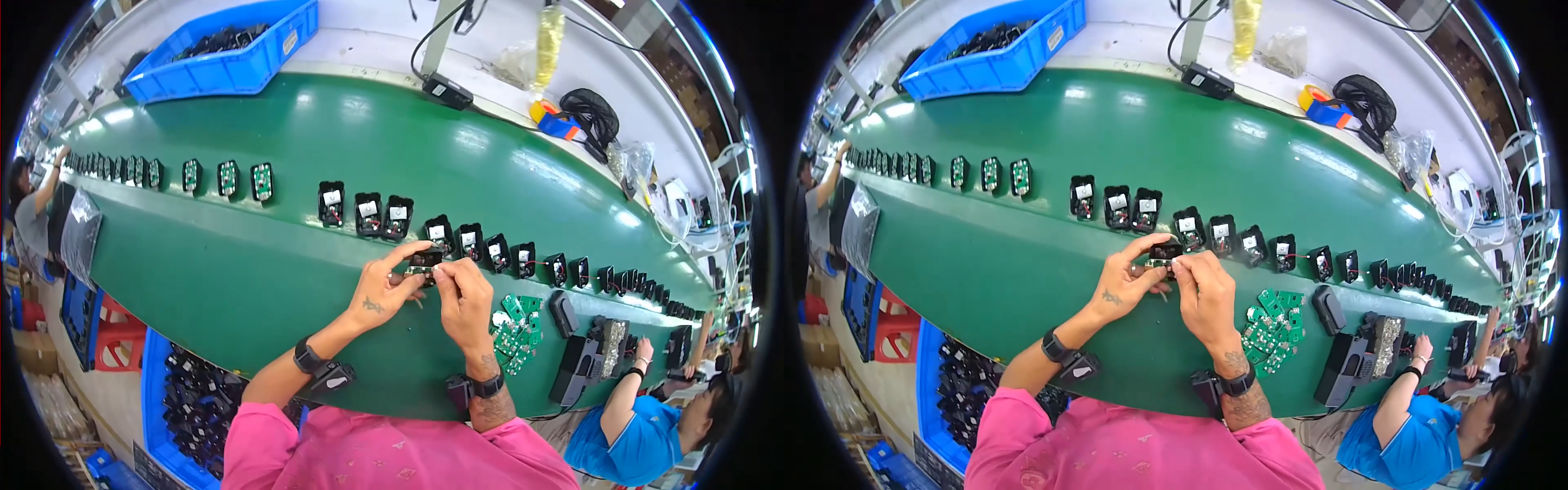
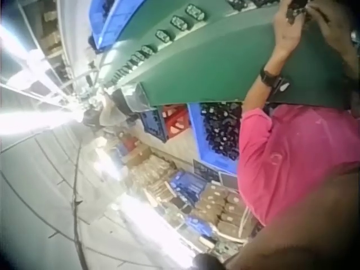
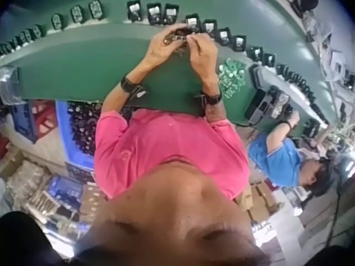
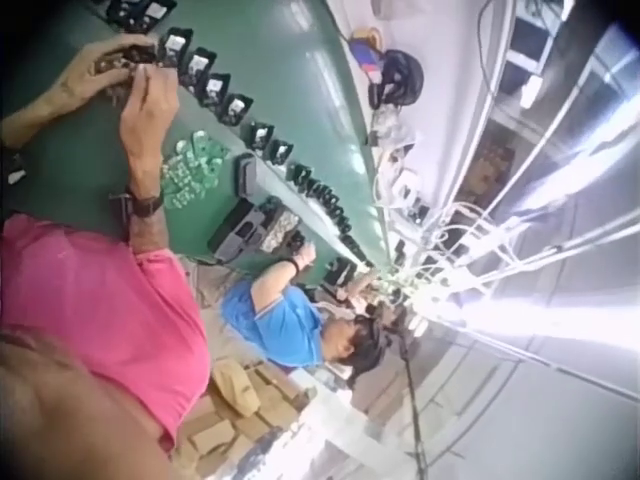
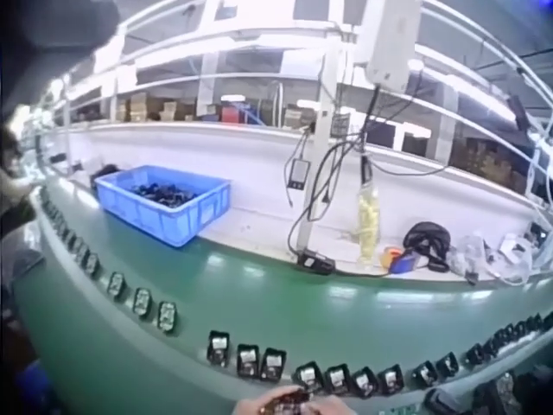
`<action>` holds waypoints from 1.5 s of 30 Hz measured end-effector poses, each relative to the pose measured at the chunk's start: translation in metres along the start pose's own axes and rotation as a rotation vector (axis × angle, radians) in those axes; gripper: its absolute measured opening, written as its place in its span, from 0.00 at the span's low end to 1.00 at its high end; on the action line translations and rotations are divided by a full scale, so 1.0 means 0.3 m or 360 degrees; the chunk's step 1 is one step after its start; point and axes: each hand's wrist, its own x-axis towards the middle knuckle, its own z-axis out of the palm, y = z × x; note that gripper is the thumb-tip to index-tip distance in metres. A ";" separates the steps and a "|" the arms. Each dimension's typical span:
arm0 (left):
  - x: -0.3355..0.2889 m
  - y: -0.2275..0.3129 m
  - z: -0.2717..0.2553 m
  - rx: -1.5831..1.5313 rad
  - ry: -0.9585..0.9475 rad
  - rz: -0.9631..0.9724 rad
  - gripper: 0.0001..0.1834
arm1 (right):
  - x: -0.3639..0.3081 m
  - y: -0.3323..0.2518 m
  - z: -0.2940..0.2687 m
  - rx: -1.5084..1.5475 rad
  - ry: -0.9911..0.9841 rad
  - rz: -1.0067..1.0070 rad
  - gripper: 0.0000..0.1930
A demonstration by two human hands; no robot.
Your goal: Manually fitting printed circuit boards into plastic device housings on an assembly line.
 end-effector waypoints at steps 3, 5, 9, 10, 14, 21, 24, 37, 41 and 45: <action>-0.021 -0.043 -0.001 0.0105 0.0103 -0.0043 0.26 | -0.040 0.037 0.010 -0.0064 -0.0126 0.0106 0.02; -0.030 -0.061 0.000 0.0110 0.0154 -0.0093 0.25 | -0.047 0.066 0.031 -0.0032 -0.0133 0.0082 0.03; -0.039 -0.069 -0.005 0.0075 0.0231 -0.0159 0.24 | -0.051 0.076 0.025 -0.0086 -0.0253 0.0063 0.03; -0.039 -0.076 -0.001 0.0148 0.0212 -0.0035 0.24 | -0.053 0.087 0.021 -0.0058 -0.0306 0.0032 0.03; -0.050 -0.087 0.004 0.0244 0.0134 0.0092 0.24 | -0.067 0.096 0.012 -0.0020 -0.0424 0.0061 0.02; -0.061 -0.109 0.006 0.0566 0.0105 0.0347 0.26 | -0.086 0.109 -0.001 0.0005 -0.0503 0.0100 0.03; -0.062 -0.102 0.001 0.0690 0.0022 0.0349 0.25 | -0.089 0.111 -0.013 -0.0017 -0.0522 0.0069 0.03; -0.076 -0.104 0.036 0.0969 0.0280 0.0564 0.26 | -0.113 0.100 0.046 -0.0170 -0.0215 -0.0053 0.03; -0.067 -0.080 0.025 0.0074 0.0277 0.0124 0.25 | -0.112 0.063 0.038 -0.0116 0.0024 0.0337 0.10; -0.054 -0.092 0.006 -0.0044 -0.0060 0.0074 0.34 | -0.139 0.144 0.035 0.0450 -0.0201 0.0703 0.09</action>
